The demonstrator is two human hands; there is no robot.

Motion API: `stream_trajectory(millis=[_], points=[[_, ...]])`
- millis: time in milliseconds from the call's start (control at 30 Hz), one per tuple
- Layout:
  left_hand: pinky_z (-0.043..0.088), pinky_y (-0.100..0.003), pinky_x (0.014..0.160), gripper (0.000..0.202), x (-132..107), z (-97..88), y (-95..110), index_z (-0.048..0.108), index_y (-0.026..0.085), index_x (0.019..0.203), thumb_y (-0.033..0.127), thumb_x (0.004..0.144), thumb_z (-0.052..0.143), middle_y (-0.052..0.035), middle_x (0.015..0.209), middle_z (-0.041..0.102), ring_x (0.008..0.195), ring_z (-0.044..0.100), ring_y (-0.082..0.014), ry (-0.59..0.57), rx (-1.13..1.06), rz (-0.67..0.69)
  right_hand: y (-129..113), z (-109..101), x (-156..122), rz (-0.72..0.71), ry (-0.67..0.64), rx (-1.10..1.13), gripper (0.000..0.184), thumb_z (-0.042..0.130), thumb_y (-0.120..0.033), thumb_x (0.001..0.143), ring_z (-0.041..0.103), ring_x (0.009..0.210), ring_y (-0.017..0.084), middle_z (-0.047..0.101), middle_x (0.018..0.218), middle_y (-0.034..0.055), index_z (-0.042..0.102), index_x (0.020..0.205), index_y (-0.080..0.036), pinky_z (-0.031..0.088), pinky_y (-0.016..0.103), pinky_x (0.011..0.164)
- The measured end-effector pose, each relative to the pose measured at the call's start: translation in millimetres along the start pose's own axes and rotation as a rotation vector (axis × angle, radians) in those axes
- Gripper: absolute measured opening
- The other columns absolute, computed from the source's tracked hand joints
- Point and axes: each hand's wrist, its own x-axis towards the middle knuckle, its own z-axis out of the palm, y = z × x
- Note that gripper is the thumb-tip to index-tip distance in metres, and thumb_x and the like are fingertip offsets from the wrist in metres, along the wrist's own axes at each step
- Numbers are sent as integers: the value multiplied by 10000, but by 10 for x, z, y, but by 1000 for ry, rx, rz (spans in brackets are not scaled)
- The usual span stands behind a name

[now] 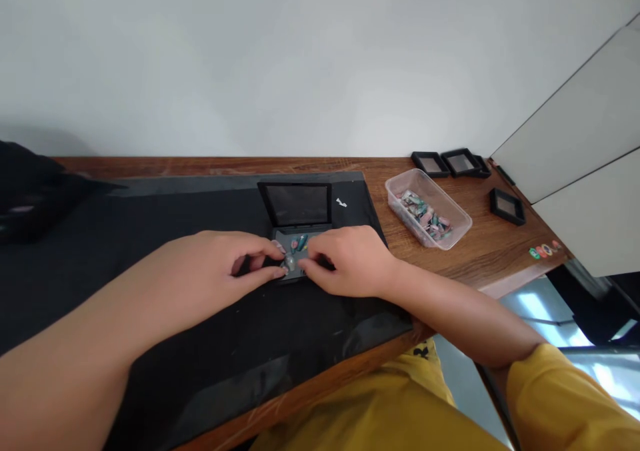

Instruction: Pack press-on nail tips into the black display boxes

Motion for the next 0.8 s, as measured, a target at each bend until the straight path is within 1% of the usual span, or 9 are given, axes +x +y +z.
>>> stream_trajectory(millis=[100,267,333,400,467,533,600,700,800], points=[[441,-359,635,592,-18,-34,62,809,344,963,750,723,452,-17,798,752,707,671,-262,-83,27,-36,81,-78,-38,13,25,80,236,642,-334,935,600,704,142,719,762,-7,666,748,-193,262,285,604],[390,-338,575,547,-64,-88,56,712,318,774,789,732,436,12,661,674,616,627,-228,-106,52,-89,173,-99,-59,-61,-3,97,145,685,-272,872,575,697,135,702,763,-20,663,748,-198,274,276,608],[378,-331,558,556,-71,-108,20,700,318,791,807,734,443,25,633,651,598,621,-224,-71,70,-138,181,-80,-52,-103,-35,101,107,676,-253,882,594,729,140,712,793,-19,682,788,-203,281,276,612],[400,-334,577,560,-61,-116,-16,736,343,909,796,737,456,26,706,692,650,649,-237,-24,73,-160,179,-58,-42,-132,-50,107,79,663,-235,905,612,761,144,721,816,-17,710,846,-211,297,273,624],[444,-353,640,557,-39,-102,-45,761,365,1004,757,733,473,11,855,750,764,687,-264,5,67,-143,172,-39,-34,-143,-48,109,88,652,-224,925,622,775,146,726,823,-14,737,902,-218,313,270,635],[479,-384,736,556,-15,-68,-67,783,354,1030,715,734,480,-21,1005,776,914,701,-302,30,53,-82,163,-22,-30,-147,-39,103,102,651,-228,937,627,779,148,728,822,-10,752,926,-220,321,269,638],[491,-416,838,559,3,-26,-86,799,331,1026,687,744,475,-54,1097,778,1043,687,-334,60,32,-9,157,-8,-29,-150,-28,95,109,651,-239,945,631,782,150,730,824,-8,756,926,-220,320,269,633],[495,-446,920,540,16,25,-110,811,323,997,678,764,478,-68,1114,783,1112,672,-350,93,9,47,156,4,-27,-156,-16,90,110,655,-250,950,635,780,148,731,821,-8,759,927,-223,317,267,625],[520,-454,901,485,25,50,-121,811,342,998,660,777,518,-59,1105,792,1079,693,-350,104,7,48,162,9,-24,-151,-8,96,96,672,-250,943,633,766,144,730,816,-10,763,933,-223,325,264,629]])
